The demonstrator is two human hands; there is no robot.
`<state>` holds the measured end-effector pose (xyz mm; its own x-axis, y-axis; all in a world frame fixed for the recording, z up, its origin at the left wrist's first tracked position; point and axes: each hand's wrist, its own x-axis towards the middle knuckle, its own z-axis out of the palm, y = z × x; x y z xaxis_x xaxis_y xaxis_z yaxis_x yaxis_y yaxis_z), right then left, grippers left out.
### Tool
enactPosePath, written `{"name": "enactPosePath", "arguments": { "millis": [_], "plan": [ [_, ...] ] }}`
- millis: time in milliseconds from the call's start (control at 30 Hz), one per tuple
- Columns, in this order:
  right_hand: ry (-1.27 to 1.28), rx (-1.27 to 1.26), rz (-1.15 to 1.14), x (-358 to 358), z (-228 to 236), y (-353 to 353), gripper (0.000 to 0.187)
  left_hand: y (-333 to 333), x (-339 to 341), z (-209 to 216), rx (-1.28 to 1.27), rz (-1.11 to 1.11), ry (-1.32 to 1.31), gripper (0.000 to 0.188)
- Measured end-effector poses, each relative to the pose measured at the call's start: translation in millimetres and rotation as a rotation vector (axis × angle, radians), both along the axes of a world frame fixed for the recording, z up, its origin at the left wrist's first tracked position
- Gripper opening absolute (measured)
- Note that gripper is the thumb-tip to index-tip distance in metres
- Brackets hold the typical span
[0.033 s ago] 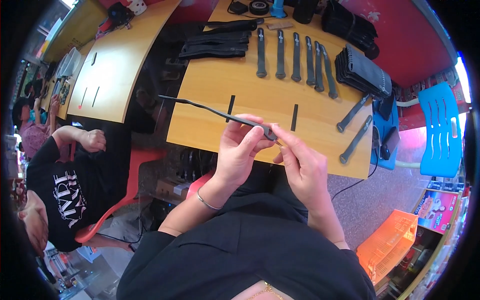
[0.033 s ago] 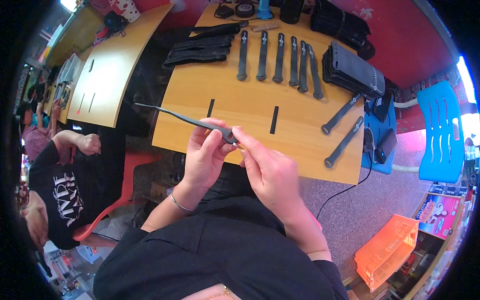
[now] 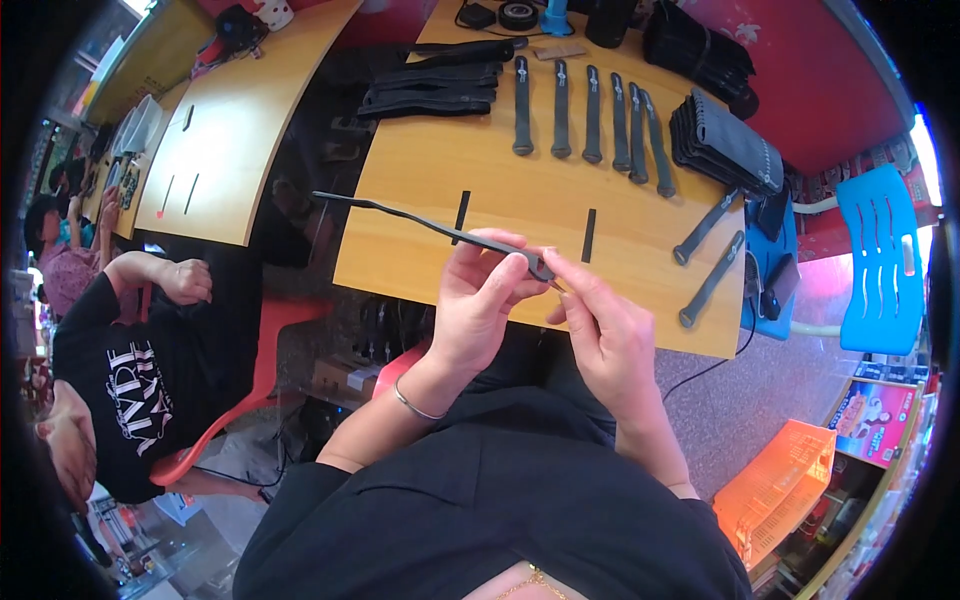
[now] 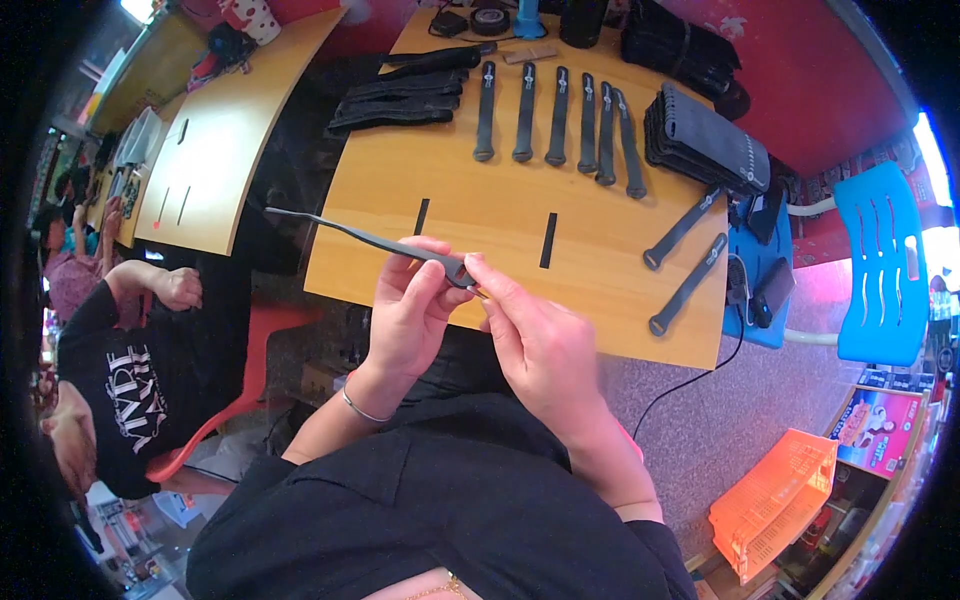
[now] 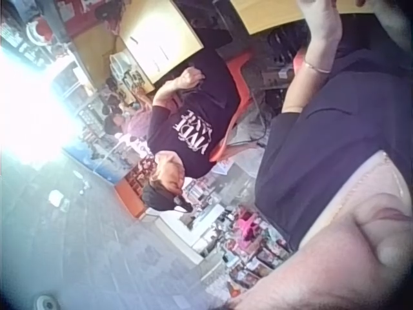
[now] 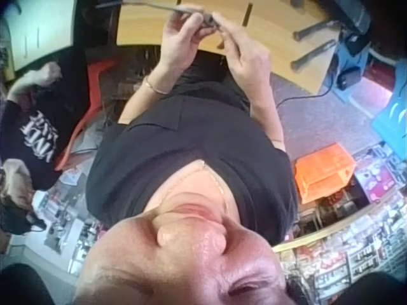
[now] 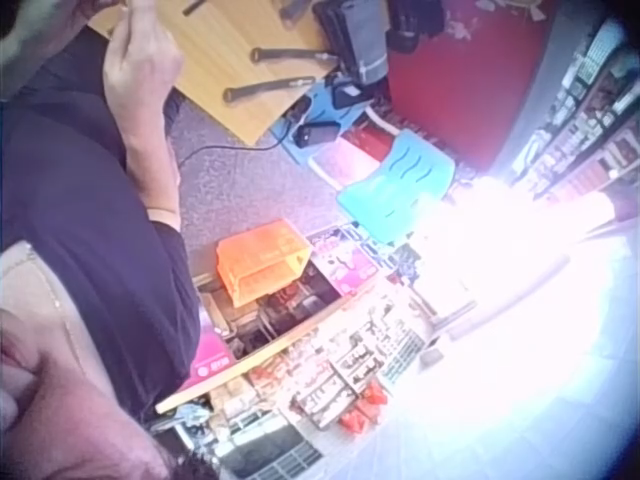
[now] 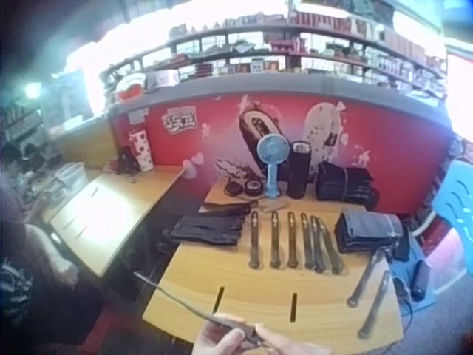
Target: Assembling or inspecting black fabric straps with plastic components at a workbench.
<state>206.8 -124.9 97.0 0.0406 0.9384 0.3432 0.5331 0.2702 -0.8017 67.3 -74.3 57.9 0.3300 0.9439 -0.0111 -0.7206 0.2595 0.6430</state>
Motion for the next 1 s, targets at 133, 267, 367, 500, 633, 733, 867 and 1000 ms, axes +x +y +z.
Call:
{"name": "enactPosePath", "arguments": {
  "millis": [133,267,367,500,633,733,867,1000],
  "plan": [
    [-0.062,0.044,0.021,-0.8,1.6,3.4,0.033,0.8,1.4,-1.7,0.061,0.057,0.057,0.018],
    [-0.03,0.016,0.005,-1.3,4.8,3.0,0.032,0.8,2.6,2.7,0.097,0.077,0.09,0.018],
    [0.026,-0.032,-0.002,-2.1,5.2,4.2,0.03,2.6,0.3,0.8,0.068,0.062,0.142,0.019],
    [0.129,-0.08,0.04,-4.0,-3.8,5.7,0.028,6.1,-1.2,2.2,0.063,0.059,0.169,0.02],
    [0.214,-0.082,0.017,-7.8,-10.5,8.3,0.025,5.7,1.5,-2.6,0.021,0.1,0.121,0.018],
    [0.259,-0.077,0.007,-10.6,-15.1,12.5,0.023,6.5,4.2,-5.0,0.0,0.124,0.065,0.017],
    [0.304,-0.036,-0.015,-13.9,-24.7,14.6,0.022,3.8,3.9,-6.4,0.135,0.109,0.262,0.02],
    [0.303,-0.027,-0.03,-15.3,-27.1,17.3,0.022,4.2,3.2,-14.3,0.136,0.132,0.233,0.019]
  ]
}}
